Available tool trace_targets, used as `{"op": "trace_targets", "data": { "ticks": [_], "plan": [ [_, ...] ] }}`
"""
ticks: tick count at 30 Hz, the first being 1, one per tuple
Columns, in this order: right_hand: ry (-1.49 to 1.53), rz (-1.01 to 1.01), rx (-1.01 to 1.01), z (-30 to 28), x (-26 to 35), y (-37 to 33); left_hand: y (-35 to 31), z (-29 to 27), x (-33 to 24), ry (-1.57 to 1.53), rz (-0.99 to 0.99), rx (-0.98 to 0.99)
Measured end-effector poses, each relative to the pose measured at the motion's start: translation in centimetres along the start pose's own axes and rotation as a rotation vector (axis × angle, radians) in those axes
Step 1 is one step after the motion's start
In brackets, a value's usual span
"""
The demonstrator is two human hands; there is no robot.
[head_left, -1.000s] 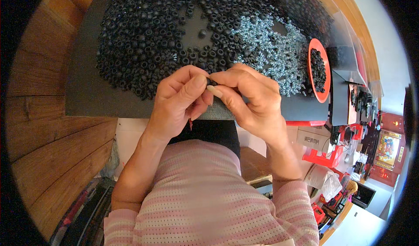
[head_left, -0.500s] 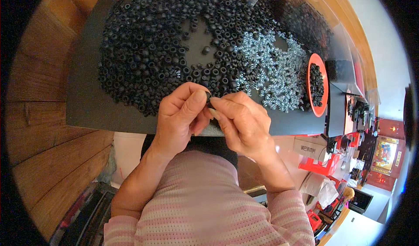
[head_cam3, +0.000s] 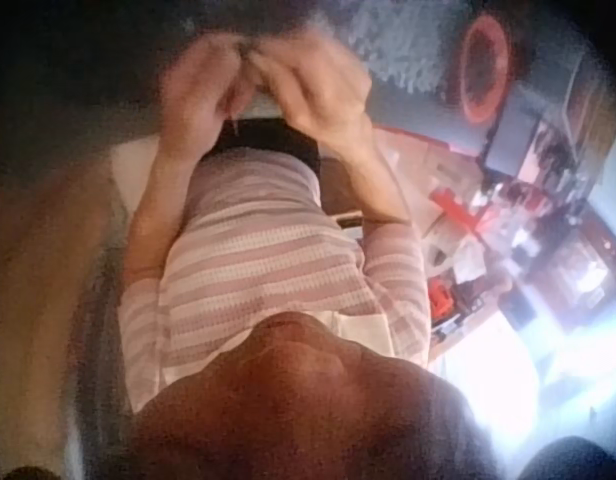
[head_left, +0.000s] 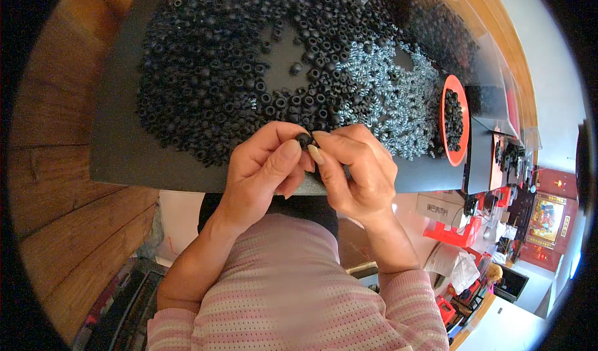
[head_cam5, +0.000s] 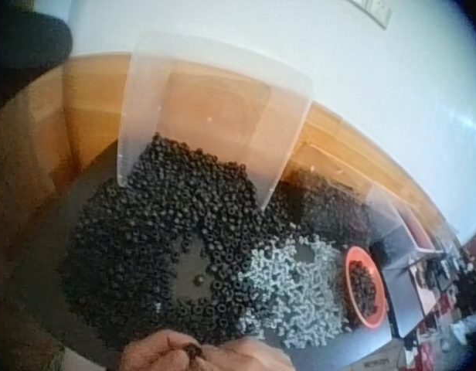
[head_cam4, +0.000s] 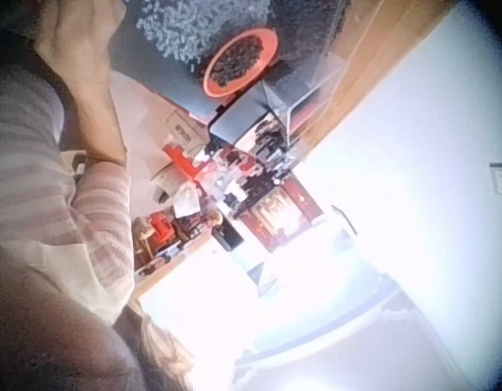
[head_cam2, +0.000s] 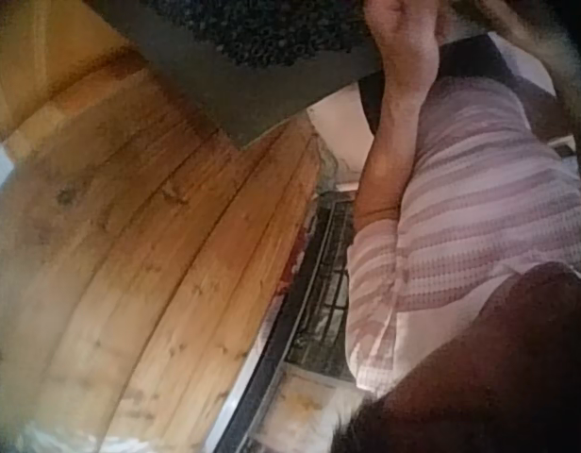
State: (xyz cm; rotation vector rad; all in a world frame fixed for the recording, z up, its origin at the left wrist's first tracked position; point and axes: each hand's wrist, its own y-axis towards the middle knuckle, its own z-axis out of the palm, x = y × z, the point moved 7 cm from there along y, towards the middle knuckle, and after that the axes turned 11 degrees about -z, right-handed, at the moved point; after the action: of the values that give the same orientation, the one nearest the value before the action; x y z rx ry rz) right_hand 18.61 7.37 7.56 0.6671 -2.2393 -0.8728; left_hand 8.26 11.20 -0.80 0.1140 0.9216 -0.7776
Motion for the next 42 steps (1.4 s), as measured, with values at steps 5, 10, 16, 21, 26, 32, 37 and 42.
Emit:
{"op": "trace_targets", "data": {
  "ticks": [5, 10, 16, 21, 26, 32, 37, 42],
  "plan": [
    [-0.002, -0.049, 0.044, 0.2, 0.4, -0.1, 0.1, -0.1, 0.3, -0.011, -0.007, 0.062],
    [0.062, 0.016, 0.011, 0.1, 0.0, -0.4, 0.2, 0.0, 0.3, -0.02, -0.021, 0.066],
    [0.073, 0.038, -0.059, 0.0, -0.2, -0.8, 0.1, 0.1, 0.2, -0.025, -0.038, 0.092],
    [0.048, -0.009, -0.042, 0.3, 0.1, -1.2, 0.1, -0.1, 0.2, -0.039, -0.044, 0.084],
    [0.004, -0.046, -0.045, 0.4, 0.3, -1.5, 0.1, -0.1, 0.2, -0.051, -0.045, 0.106],
    [-0.026, -0.075, -0.037, 0.3, 0.5, -0.9, 0.2, -0.2, 0.2, -0.011, -0.045, 0.085],
    [-0.05, -0.108, 0.012, 0.3, 0.6, -0.9, 0.2, -0.4, 0.3, -0.029, -0.097, 0.082],
    [-0.033, -0.09, -0.01, 0.6, 0.6, -1.3, 0.4, -0.2, 0.3, -0.036, -0.072, 0.094]
  ]
}}
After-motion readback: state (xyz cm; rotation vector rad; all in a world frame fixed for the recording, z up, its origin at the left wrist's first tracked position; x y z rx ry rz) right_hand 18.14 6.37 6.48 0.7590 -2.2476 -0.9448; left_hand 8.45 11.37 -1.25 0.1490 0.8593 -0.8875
